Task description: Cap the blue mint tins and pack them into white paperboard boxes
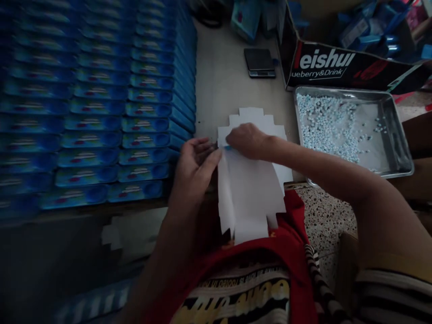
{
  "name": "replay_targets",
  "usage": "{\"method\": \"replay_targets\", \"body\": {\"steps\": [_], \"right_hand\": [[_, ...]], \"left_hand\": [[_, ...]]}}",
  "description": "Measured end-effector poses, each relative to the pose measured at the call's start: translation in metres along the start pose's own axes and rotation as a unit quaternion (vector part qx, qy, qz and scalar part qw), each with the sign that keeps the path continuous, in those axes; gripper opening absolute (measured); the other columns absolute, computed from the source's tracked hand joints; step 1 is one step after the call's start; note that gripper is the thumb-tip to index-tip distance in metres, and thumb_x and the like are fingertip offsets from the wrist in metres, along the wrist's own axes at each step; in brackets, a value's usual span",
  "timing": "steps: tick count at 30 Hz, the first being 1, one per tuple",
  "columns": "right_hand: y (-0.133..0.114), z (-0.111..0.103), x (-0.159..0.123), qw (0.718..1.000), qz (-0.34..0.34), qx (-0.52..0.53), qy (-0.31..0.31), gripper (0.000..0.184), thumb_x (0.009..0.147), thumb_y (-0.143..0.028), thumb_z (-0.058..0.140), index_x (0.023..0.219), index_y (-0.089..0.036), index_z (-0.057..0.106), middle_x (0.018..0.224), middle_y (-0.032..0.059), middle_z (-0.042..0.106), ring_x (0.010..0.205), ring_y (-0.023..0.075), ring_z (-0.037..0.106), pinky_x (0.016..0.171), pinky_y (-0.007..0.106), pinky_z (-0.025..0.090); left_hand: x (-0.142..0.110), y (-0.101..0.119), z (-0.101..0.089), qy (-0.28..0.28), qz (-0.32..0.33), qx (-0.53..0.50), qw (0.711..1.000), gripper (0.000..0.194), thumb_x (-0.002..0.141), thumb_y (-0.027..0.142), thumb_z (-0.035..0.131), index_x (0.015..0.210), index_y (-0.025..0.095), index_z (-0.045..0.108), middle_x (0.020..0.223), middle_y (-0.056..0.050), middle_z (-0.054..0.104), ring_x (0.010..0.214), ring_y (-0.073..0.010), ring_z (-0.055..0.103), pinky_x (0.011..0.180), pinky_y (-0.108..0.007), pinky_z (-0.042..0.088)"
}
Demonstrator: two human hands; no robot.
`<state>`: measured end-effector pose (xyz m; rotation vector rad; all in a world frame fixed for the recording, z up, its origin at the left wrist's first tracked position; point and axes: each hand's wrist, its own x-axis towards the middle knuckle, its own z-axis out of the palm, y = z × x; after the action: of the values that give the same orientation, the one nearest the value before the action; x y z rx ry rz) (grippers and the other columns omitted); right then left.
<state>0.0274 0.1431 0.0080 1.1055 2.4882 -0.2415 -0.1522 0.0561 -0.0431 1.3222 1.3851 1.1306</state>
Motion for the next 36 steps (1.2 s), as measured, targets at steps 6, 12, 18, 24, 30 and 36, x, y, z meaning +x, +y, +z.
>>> {"method": "replay_targets", "body": {"steps": [6,12,18,24,30,36], "right_hand": [[0.05,-0.002,-0.098,0.959,0.263,0.094,0.041,0.066,0.078,-0.022,0.07,0.141,-0.01,0.055,0.099,0.0128,0.073,0.088,0.0269,0.068,0.073,0.034,0.049],[-0.012,0.037,-0.19,0.85,0.387,0.358,-0.015,0.069,0.087,-0.053,0.076,0.14,-0.014,0.055,0.079,0.0078,0.072,0.06,0.0224,0.065,0.06,0.037,0.051],[-0.027,0.013,-0.151,0.947,0.236,0.159,0.148,0.054,0.094,-0.056,0.071,0.133,-0.019,0.067,0.116,0.0165,0.075,0.107,0.0344,0.069,0.085,0.044,0.052],[-0.003,0.0,-0.026,0.983,0.067,0.168,-0.006,0.035,0.088,-0.018,0.068,0.123,-0.011,0.07,0.121,0.0175,0.074,0.112,0.0294,0.068,0.093,0.037,0.051],[0.005,0.035,-0.073,0.888,0.171,0.427,0.003,0.048,0.081,-0.011,0.057,0.128,-0.016,0.067,0.107,0.0093,0.079,0.089,0.0223,0.073,0.077,0.032,0.058],[-0.055,0.088,-0.107,0.853,0.313,0.374,0.186,0.07,0.081,-0.014,0.048,0.15,-0.004,0.051,0.127,0.0229,0.074,0.112,0.0316,0.07,0.1,0.045,0.054]], "left_hand": [[-0.093,0.032,-0.032,0.083,0.199,0.178,0.96,0.035,0.089,0.032,0.079,0.122,0.026,0.068,0.135,-0.011,0.064,0.136,-0.0324,0.058,0.123,-0.053,0.043],[-0.117,-0.011,0.0,0.192,0.032,0.018,0.981,0.055,0.092,0.041,0.076,0.137,0.023,0.051,0.142,-0.015,0.057,0.136,-0.0288,0.059,0.118,-0.05,0.049],[-0.144,-0.02,0.0,0.22,0.07,0.008,0.973,0.056,0.09,0.033,0.078,0.135,0.029,0.046,0.16,-0.014,0.044,0.159,-0.031,0.038,0.129,-0.057,0.037],[-0.127,-0.008,0.004,0.112,-0.178,-0.113,0.971,0.057,0.086,0.046,0.079,0.132,0.023,0.054,0.131,-0.013,0.07,0.12,-0.0294,0.07,0.104,-0.048,0.059],[-0.053,0.007,0.03,0.031,-0.158,-0.139,0.977,0.061,0.072,0.023,0.059,0.132,0.023,0.064,0.12,-0.006,0.074,0.106,-0.0296,0.072,0.092,-0.043,0.062],[-0.041,-0.005,0.053,-0.064,0.049,0.094,0.992,0.07,0.067,0.019,0.056,0.137,0.021,0.063,0.147,-0.013,0.059,0.146,-0.0361,0.05,0.13,-0.056,0.034]]}}
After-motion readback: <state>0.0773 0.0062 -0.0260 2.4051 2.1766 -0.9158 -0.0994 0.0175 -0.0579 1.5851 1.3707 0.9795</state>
